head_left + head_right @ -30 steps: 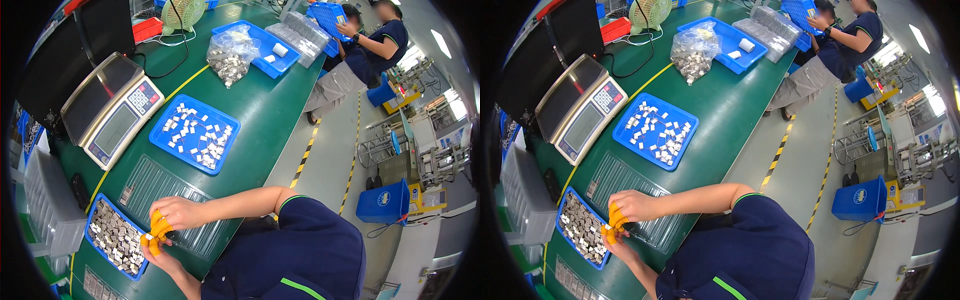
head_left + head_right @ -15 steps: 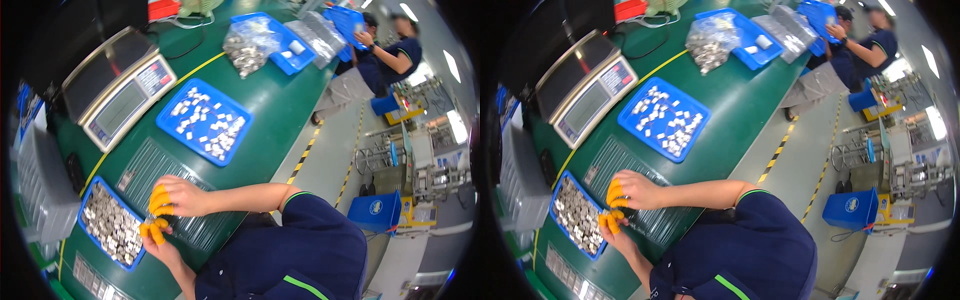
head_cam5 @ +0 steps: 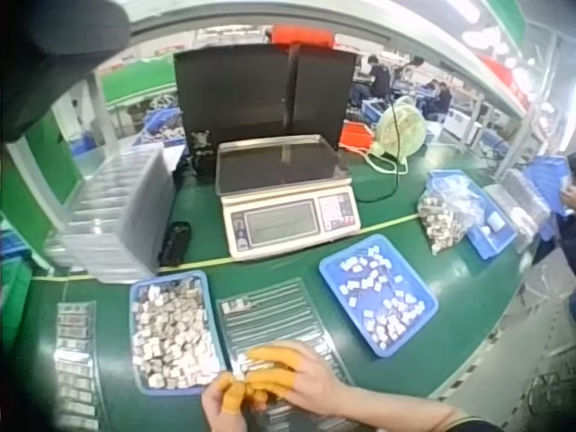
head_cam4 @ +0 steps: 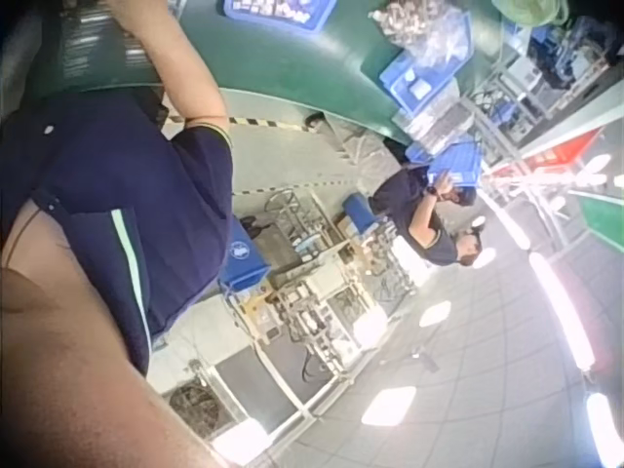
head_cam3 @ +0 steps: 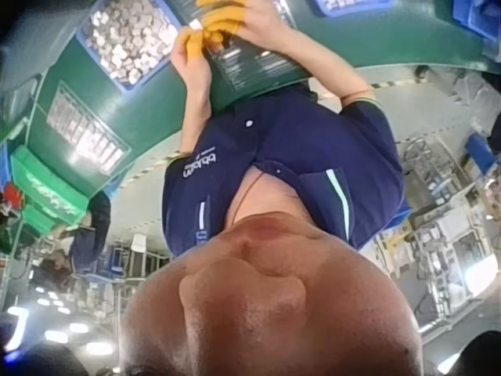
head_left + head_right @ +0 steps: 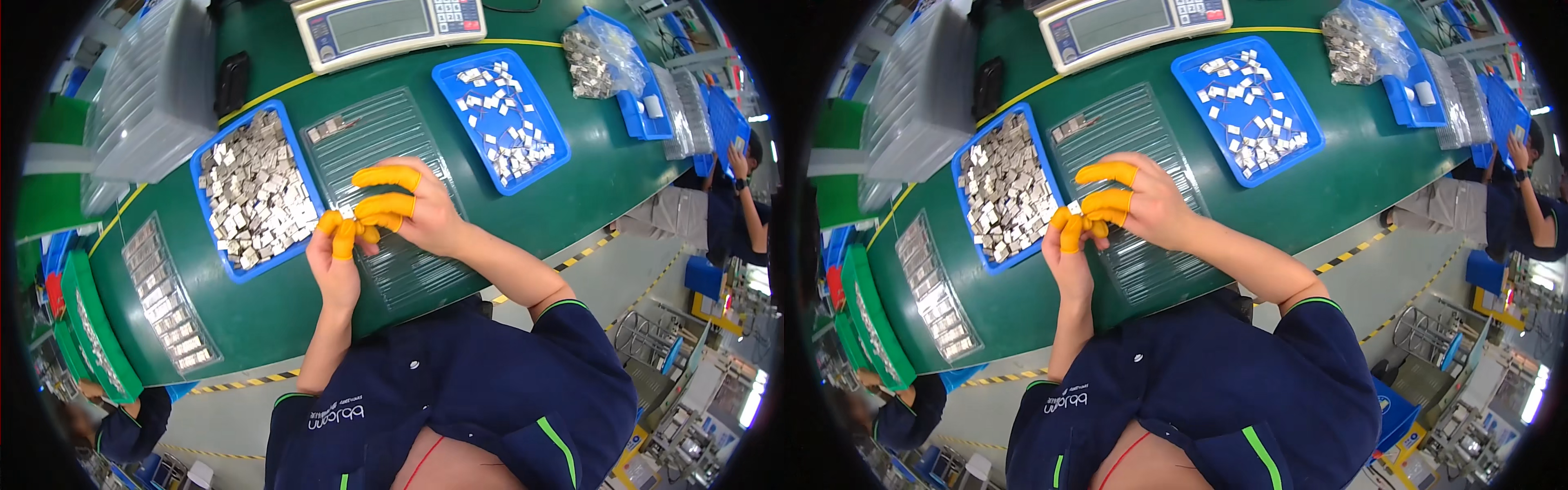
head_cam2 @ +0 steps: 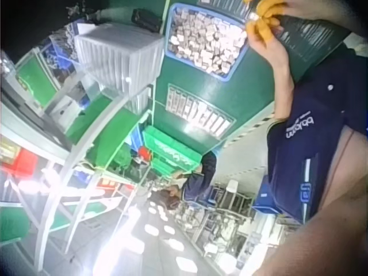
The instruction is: The person picks small silver and white rectangular components from blue trays and places them into a clear plastic organizer. The person wears yellow finger cots and works at a green workstation in a factory setting.
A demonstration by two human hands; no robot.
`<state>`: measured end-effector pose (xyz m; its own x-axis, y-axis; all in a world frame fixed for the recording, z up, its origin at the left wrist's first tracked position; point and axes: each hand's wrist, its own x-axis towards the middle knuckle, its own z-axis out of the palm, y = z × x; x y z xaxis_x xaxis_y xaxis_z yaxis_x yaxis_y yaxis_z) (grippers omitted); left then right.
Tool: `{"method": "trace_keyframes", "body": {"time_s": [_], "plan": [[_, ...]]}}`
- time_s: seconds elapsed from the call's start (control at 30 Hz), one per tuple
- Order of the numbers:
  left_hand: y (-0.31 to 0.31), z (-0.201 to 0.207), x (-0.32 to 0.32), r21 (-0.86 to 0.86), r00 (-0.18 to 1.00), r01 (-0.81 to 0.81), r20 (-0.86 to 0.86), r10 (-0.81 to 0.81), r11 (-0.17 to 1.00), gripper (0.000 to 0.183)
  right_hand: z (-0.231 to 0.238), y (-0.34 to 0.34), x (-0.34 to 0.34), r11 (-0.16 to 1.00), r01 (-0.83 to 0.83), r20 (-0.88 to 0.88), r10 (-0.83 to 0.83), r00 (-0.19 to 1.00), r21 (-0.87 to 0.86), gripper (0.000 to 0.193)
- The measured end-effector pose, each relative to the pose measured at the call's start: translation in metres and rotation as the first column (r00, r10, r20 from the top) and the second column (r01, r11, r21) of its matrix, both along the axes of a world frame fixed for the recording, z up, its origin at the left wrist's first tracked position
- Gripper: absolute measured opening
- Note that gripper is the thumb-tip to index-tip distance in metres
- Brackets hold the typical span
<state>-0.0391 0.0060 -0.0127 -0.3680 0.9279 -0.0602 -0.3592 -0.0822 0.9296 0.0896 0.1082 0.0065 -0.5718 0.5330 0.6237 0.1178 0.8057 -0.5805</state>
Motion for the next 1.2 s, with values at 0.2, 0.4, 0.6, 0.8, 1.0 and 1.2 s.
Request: {"method": "trace_keyframes", "body": {"time_s": [0.2,0.4,0.6,0.8,1.0,1.2], "plan": [[0.005,0.003,0.009,0.036,0.984,-0.068,-0.164,0.073,0.997,0.012,0.022,0.022,-0.013,0.992,0.126,0.092,-0.127,0.988,0.018,0.012],[0.007,0.010,0.014,0.016,0.670,0.057,-0.742,-0.027,0.998,0.019,0.004,0.080,-0.035,0.968,0.231,0.167,-0.246,0.955,0.101,0.015],[0.006,0.005,0.016,-0.012,0.561,0.116,-0.824,-0.076,0.993,0.019,-0.025,0.087,-0.036,0.939,0.314,0.238,-0.340,0.910,0.143,0.016],[0.002,-0.002,0.016,-0.083,0.529,0.155,-0.835,-0.154,0.984,0.020,-0.030,0.083,-0.035,0.929,0.323,0.233,-0.360,0.903,0.183,0.017],[0.002,-0.003,0.015,-0.083,0.566,0.163,-0.809,-0.162,0.983,0.021,-0.030,0.081,-0.037,0.941,0.284,0.251,-0.325,0.912,0.184,0.017],[0.003,-0.001,0.015,-0.081,0.578,0.160,-0.800,-0.160,0.984,0.021,-0.023,0.083,-0.034,0.940,0.300,0.125,-0.321,0.939,0.163,0.018]]}}
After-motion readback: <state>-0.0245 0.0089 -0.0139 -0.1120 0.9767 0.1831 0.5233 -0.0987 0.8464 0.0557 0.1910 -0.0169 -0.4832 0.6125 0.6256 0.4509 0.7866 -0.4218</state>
